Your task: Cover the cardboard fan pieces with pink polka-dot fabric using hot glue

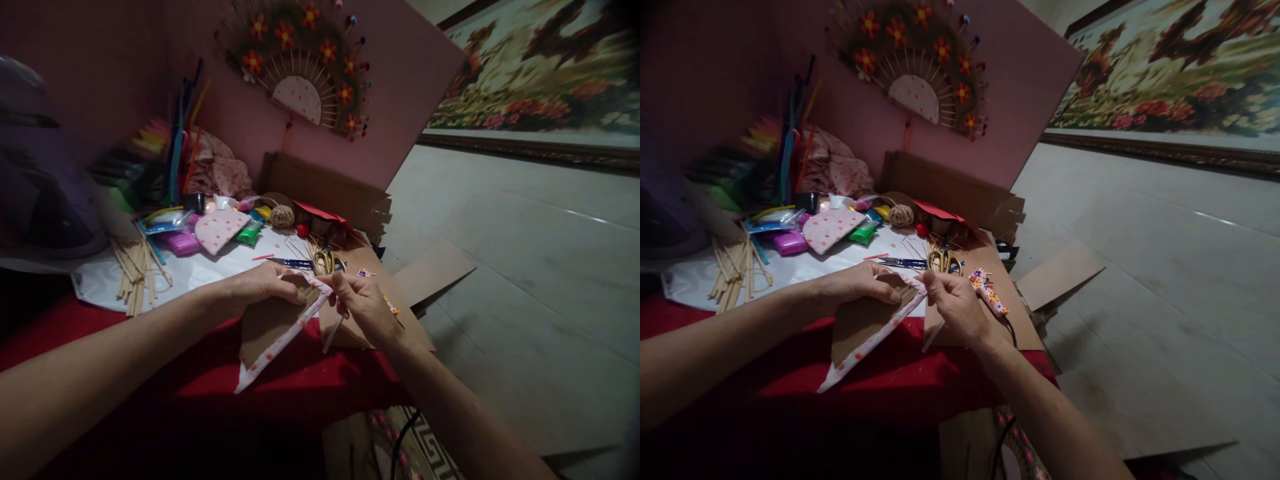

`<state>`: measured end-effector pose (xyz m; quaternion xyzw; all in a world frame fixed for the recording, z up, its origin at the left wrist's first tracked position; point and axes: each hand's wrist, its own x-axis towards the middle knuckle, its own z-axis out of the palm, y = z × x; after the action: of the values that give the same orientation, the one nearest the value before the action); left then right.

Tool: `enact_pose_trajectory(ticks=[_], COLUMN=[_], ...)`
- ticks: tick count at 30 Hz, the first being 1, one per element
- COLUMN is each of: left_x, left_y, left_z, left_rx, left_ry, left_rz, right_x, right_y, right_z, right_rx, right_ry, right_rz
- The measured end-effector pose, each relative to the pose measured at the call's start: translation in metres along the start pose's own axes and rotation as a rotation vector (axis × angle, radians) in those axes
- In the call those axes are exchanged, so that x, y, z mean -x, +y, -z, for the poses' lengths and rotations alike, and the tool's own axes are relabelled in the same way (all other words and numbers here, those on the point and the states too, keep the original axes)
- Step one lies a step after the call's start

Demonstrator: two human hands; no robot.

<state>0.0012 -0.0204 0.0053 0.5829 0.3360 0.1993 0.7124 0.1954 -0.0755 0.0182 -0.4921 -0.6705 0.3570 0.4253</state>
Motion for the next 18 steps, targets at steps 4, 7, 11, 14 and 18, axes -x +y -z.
enact_pose_trajectory(ticks=[4,7,11,14,18], left_x=[0.001,0.001,0.002,0.001,0.000], left_y=[0.000,-0.001,-0.001,-0.002,-0.001], left_z=[-0.002,-0.003,-0.005,-0.005,-0.002], left_rx=[-0.008,-0.014,-0.056,-0.073,-0.038], left_ry=[0.015,0.035,0.049,0.025,0.007], left_rz=[-0.016,-0.033,-0.015,0.003,-0.001], right_x=[-0.005,-0.004,0.002,0.004,0.000], right_y=[0.003,0.006,0.005,0.004,0.006], right_z=[-0.008,-0.014,-0.021,-0.021,-0.013], right_rx=[-0.051,-0.050,0.159,0.233,0.081], right_ry=[0.016,0.023,0.121,0.132,0.079], right_rz=[0.033,0.014,0.051,0.060,0.049])
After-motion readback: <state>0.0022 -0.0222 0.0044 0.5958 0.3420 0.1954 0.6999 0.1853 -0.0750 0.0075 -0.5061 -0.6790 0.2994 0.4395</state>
